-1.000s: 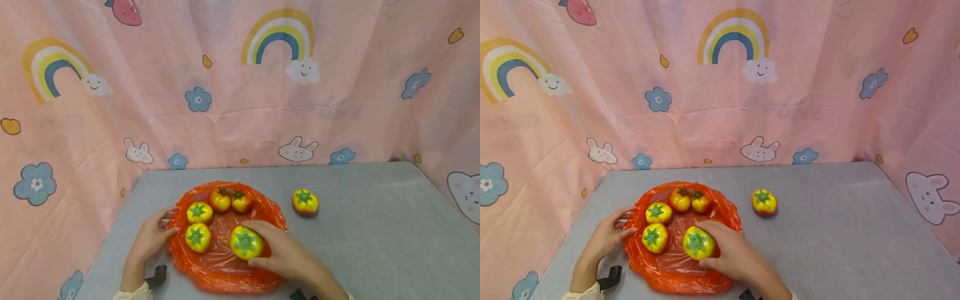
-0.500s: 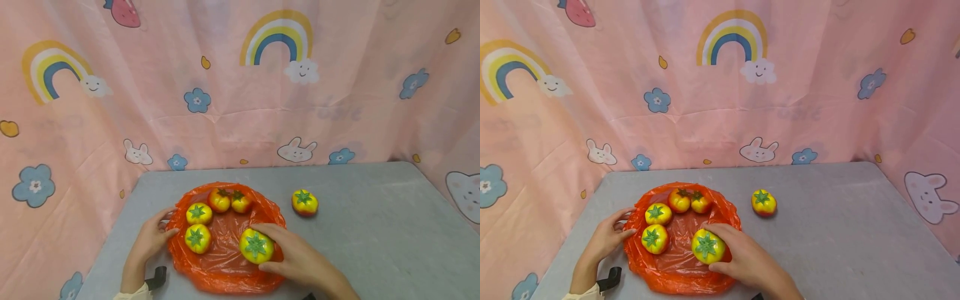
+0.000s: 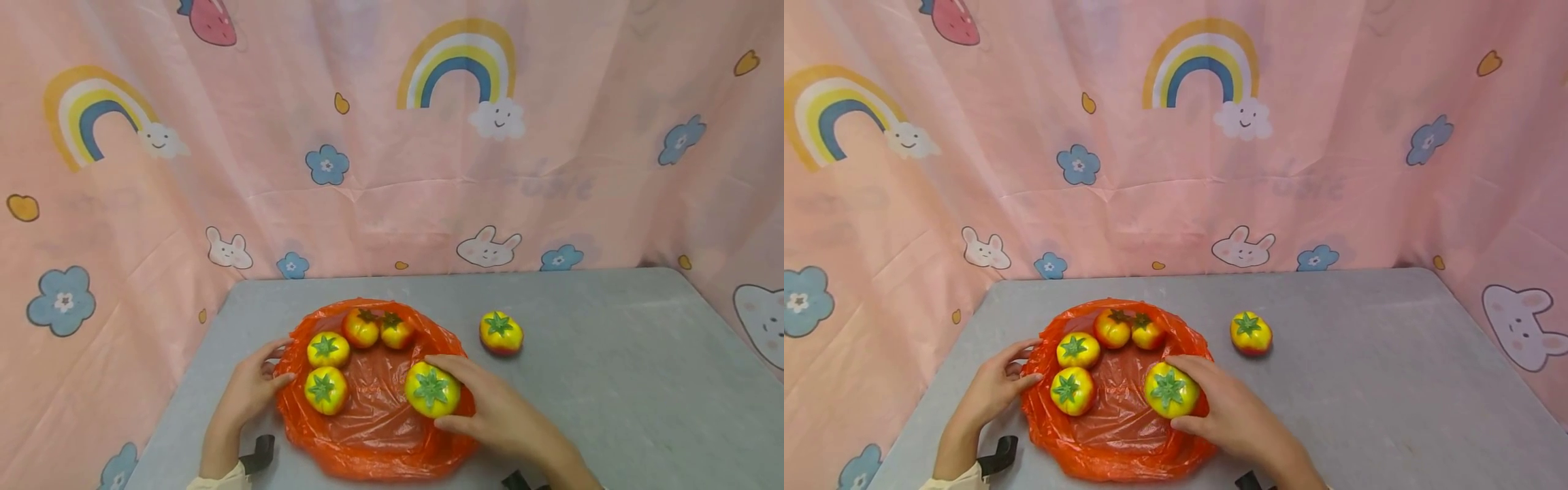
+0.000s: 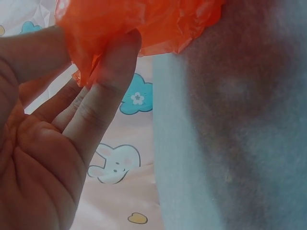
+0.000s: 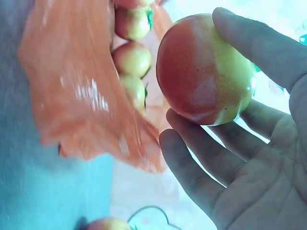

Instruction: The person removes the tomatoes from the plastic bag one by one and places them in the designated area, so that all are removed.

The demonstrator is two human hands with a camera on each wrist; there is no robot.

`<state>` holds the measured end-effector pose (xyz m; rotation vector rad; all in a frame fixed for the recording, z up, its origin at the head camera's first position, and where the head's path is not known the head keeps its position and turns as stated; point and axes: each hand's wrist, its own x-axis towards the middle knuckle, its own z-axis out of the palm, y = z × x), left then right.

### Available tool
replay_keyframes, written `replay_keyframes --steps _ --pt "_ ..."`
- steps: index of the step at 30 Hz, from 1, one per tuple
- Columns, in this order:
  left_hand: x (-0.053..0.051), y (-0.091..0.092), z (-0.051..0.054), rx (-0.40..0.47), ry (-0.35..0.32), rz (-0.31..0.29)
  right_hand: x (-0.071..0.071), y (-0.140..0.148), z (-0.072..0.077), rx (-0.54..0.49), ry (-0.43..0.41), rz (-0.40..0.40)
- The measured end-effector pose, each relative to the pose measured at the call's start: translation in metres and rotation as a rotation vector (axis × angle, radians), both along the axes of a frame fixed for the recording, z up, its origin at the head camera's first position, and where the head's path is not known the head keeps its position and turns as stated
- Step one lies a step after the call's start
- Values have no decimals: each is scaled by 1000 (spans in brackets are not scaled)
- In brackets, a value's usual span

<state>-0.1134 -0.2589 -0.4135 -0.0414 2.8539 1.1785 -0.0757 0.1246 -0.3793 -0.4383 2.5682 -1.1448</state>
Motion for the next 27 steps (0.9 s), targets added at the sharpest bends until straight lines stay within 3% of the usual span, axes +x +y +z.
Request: replay_keyframes --steps 6,19,27 --pt "-1 1 -1 10 -11 3 -4 12 3 -11 21 -62" --pt "-2 0 1 -11 -13 0 -18 45 2 -11 164 -96" --pt "-1 1 0 -15 -12 1 -23 70 1 66 204 -207"
